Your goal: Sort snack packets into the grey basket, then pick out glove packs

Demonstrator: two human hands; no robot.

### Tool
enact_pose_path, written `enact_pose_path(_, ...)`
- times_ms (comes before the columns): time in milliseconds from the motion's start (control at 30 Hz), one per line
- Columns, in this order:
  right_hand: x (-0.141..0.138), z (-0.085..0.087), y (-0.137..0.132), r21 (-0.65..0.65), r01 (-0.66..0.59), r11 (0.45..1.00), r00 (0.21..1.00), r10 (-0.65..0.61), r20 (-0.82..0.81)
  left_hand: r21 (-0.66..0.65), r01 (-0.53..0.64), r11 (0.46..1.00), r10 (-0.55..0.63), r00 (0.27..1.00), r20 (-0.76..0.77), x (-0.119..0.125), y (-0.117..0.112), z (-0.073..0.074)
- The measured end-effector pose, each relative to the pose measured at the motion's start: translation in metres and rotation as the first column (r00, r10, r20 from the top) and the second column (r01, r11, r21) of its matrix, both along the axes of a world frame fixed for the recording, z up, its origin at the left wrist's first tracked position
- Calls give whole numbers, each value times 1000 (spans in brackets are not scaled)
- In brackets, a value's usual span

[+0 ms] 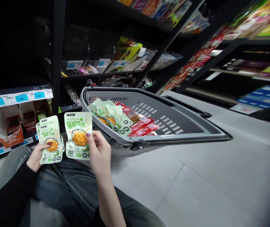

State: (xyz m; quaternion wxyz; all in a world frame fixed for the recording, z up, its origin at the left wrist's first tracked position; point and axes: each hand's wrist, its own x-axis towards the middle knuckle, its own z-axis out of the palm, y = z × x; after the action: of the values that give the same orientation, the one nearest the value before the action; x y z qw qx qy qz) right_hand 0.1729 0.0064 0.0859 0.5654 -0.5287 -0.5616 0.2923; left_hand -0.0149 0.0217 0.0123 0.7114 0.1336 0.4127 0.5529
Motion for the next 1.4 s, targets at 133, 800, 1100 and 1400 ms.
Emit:
enact_pose_path(133, 0, -2, 2, 12, 57, 998, 998, -58, 30, 117, 20, 993, -33, 994, 107, -4, -3, -4)
enact_pose_path(800, -19, -26, 14, -56, -110, 992, 927, 123, 353, 190, 105, 976, -120, 991, 67, 7, -9, -5)
enact_pose_path(1100, -27, -32, 14, 6, -226, 974, 868, 199, 454, 190, 61, 980, -60, 998, -14, 12, -5, -8)
enact_pose_path(1400, -17, -26, 15, -18, -235, 972, 965, 232, -120, 240, 57, 969, -54, 998, -17, 10, 1, -12)
